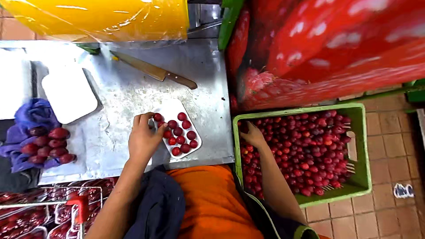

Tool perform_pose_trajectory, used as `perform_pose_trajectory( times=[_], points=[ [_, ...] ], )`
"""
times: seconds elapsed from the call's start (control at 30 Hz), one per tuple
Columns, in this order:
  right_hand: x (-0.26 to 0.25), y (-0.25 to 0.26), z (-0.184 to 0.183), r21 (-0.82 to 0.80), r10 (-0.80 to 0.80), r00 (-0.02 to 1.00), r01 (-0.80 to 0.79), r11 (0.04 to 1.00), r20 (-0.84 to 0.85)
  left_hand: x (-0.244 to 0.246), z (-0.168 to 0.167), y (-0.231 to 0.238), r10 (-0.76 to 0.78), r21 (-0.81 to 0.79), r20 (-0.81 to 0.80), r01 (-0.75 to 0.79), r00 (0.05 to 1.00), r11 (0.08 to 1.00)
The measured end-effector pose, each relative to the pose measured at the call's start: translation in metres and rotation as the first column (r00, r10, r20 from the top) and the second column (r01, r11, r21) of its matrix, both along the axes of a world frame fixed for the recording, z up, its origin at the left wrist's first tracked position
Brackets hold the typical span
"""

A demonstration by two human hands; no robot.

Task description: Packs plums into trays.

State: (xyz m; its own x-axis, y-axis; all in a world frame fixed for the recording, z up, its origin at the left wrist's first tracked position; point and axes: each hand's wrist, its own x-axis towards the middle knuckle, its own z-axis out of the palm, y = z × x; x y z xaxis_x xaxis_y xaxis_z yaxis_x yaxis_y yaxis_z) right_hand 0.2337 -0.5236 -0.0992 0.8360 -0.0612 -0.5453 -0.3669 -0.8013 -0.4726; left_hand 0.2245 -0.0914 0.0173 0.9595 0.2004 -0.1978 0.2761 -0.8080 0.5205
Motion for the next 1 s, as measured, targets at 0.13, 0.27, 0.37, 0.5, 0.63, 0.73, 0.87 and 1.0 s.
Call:
perform_pose_trajectory(
  times=[0.13, 0.27, 0.37, 0.5, 0.63, 0.73, 0.87, 1.0],
  points=[
    [-0.001, 0.014, 0.002, -0.013, -0.008, 0.999, 0.008, 1.000, -0.041, 0.000, 0.001, -0.001, 0.008, 0.003, 0.015, -0.008, 1.000, 1.000],
    [-0.004, 0.010, 0.001, 0.073, -0.040, 0.999, 0.040, 0.996, -0.007, -0.002, 0.001, 0.000, 0.003, 0.008, 0.022, -0.004, 1.000, 1.000],
    [-0.005, 0.013, 0.002, 0.081, -0.025, 0.996, 0.018, 0.997, 0.088, -0.002, 0.002, 0.002, 0.009, 0.021, 0.017, -0.009, 1.000, 1.000],
    [-0.001, 0.012, 0.007, 0.135, 0.046, 0.988, -0.066, 0.989, 0.145, 0.000, 0.005, 0.000, -0.006, 0.026, 0.015, 0.005, 1.000, 1.000],
    [-0.013, 0.028, 0.004, -0.044, 0.237, 0.946, -0.233, 0.972, 0.224, 0.001, 0.005, 0.001, 0.008, 0.034, 0.008, -0.009, 1.000, 0.999],
    [-0.033, 0.044, -0.001, -0.139, 0.226, 0.919, -0.190, 0.972, 0.323, 0.001, 0.004, 0.001, 0.036, 0.007, -0.024, -0.036, 0.999, 0.999],
    [-0.048, 0.047, -0.009, -0.126, 0.081, 0.865, -0.021, 0.992, 0.494, 0.001, 0.009, 0.001, 0.064, -0.002, -0.062, -0.064, 0.996, 0.998],
    [-0.045, 0.044, 0.013, 0.613, -0.635, 0.743, 0.405, 0.678, 0.211, 0.000, 0.006, 0.004, 0.032, 0.035, -0.046, -0.030, 0.998, 0.999]
  ],
)
